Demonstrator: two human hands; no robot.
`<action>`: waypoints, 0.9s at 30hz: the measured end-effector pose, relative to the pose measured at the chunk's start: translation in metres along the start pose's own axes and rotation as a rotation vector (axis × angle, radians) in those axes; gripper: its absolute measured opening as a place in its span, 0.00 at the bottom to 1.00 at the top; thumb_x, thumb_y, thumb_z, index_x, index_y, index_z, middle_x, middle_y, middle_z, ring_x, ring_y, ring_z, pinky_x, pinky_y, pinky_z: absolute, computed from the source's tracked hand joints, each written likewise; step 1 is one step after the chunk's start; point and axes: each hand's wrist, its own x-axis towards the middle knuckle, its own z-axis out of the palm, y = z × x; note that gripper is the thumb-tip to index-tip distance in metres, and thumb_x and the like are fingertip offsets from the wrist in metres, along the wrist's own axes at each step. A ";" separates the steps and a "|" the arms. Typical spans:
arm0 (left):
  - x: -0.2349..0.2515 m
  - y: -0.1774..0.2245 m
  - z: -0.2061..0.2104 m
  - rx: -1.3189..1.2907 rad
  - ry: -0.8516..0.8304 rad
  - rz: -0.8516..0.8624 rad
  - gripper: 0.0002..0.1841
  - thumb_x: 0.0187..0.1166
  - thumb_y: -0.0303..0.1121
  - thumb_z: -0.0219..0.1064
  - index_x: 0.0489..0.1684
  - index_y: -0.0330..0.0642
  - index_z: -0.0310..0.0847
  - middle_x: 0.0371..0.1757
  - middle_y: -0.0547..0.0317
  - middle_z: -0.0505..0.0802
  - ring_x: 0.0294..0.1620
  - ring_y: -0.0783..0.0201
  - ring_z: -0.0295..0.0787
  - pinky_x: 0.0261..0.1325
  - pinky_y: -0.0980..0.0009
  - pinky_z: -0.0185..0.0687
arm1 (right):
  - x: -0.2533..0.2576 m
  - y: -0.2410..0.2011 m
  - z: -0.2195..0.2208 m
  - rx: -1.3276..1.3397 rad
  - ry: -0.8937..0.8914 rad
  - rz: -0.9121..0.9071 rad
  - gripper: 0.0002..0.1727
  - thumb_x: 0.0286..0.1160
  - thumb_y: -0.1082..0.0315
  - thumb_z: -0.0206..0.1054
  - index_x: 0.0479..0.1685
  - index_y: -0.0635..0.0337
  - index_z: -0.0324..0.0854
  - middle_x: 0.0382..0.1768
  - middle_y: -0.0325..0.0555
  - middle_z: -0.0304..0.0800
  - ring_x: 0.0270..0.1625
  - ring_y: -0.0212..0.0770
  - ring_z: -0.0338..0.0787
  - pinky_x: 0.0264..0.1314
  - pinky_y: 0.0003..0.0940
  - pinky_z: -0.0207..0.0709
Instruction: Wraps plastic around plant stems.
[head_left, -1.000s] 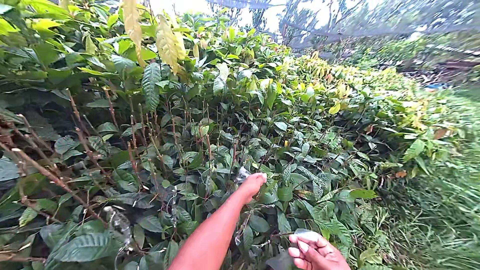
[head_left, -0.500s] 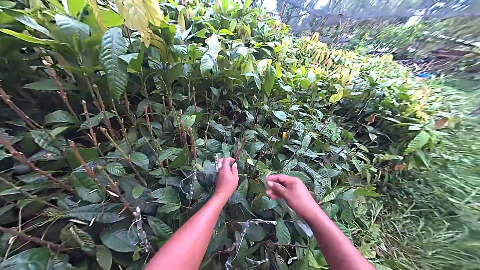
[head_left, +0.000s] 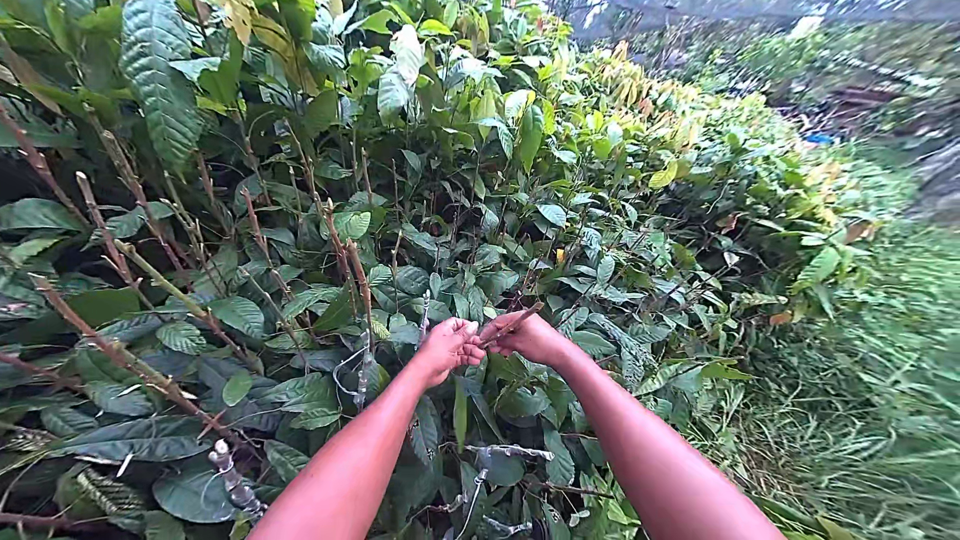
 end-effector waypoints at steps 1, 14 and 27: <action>0.000 -0.001 -0.002 0.011 -0.024 0.019 0.10 0.90 0.31 0.60 0.57 0.33 0.71 0.39 0.51 0.91 0.33 0.62 0.93 0.41 0.67 0.92 | 0.001 0.001 0.000 -0.017 -0.007 -0.004 0.12 0.79 0.74 0.67 0.56 0.61 0.89 0.44 0.44 0.94 0.40 0.32 0.92 0.51 0.32 0.88; 0.001 0.020 0.003 0.771 0.051 0.160 0.15 0.90 0.36 0.57 0.62 0.38 0.85 0.48 0.54 0.93 0.39 0.67 0.90 0.51 0.67 0.86 | -0.070 -0.068 0.059 -0.432 0.081 0.024 0.22 0.85 0.70 0.59 0.75 0.56 0.82 0.55 0.58 0.93 0.58 0.57 0.93 0.65 0.58 0.82; -0.023 0.023 -0.024 0.683 -0.154 0.126 0.09 0.78 0.28 0.72 0.50 0.33 0.87 0.46 0.53 0.95 0.45 0.66 0.94 0.58 0.66 0.90 | -0.030 -0.018 -0.023 -0.754 -0.044 0.303 0.24 0.79 0.71 0.62 0.74 0.46 0.81 0.65 0.63 0.87 0.72 0.71 0.81 0.68 0.75 0.72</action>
